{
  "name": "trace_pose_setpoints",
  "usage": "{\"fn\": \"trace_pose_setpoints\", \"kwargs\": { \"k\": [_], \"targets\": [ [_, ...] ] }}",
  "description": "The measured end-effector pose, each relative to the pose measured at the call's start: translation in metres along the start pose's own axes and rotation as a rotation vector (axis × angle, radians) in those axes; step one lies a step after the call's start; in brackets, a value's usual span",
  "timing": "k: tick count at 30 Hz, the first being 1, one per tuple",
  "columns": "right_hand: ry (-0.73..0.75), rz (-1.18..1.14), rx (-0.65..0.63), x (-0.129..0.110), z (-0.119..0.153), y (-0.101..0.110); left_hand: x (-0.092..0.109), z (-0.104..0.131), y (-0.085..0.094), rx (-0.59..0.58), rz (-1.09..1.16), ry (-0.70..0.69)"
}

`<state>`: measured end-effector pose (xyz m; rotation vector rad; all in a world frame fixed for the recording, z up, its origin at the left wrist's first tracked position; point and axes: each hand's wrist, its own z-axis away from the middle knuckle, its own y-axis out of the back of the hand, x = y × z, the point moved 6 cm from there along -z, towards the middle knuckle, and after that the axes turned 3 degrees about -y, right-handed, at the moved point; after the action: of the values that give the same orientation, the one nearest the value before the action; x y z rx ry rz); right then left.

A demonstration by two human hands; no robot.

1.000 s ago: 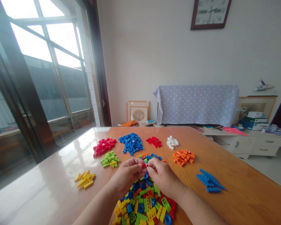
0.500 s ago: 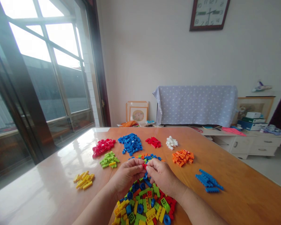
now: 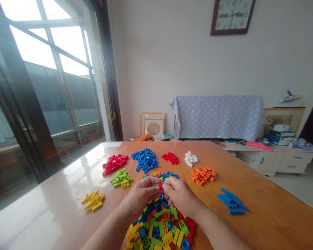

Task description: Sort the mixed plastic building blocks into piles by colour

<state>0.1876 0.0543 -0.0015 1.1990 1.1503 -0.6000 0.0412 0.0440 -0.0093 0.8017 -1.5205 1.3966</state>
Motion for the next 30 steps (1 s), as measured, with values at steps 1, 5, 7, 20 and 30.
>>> {"fn": "trace_pose_setpoints", "kwargs": {
  "k": [1,5,7,20,30],
  "targets": [
    [-0.003,0.004,-0.006,-0.001,0.000,0.000,0.000,0.000,0.000,0.001,-0.004,0.001],
    [-0.018,0.016,-0.004,-0.001,0.001,0.000,0.000,0.000,0.001,-0.005,0.004,0.000],
    [-0.001,0.005,0.020,-0.001,0.001,0.001,0.000,0.001,0.001,-0.011,0.014,0.002],
    [0.209,0.055,0.118,-0.022,0.007,0.002,-0.001,0.002,0.000,-0.056,0.092,0.014],
    [0.248,0.100,0.134,-0.022,0.005,-0.003,-0.001,0.003,0.001,-0.033,0.038,0.029]
  ]
}}
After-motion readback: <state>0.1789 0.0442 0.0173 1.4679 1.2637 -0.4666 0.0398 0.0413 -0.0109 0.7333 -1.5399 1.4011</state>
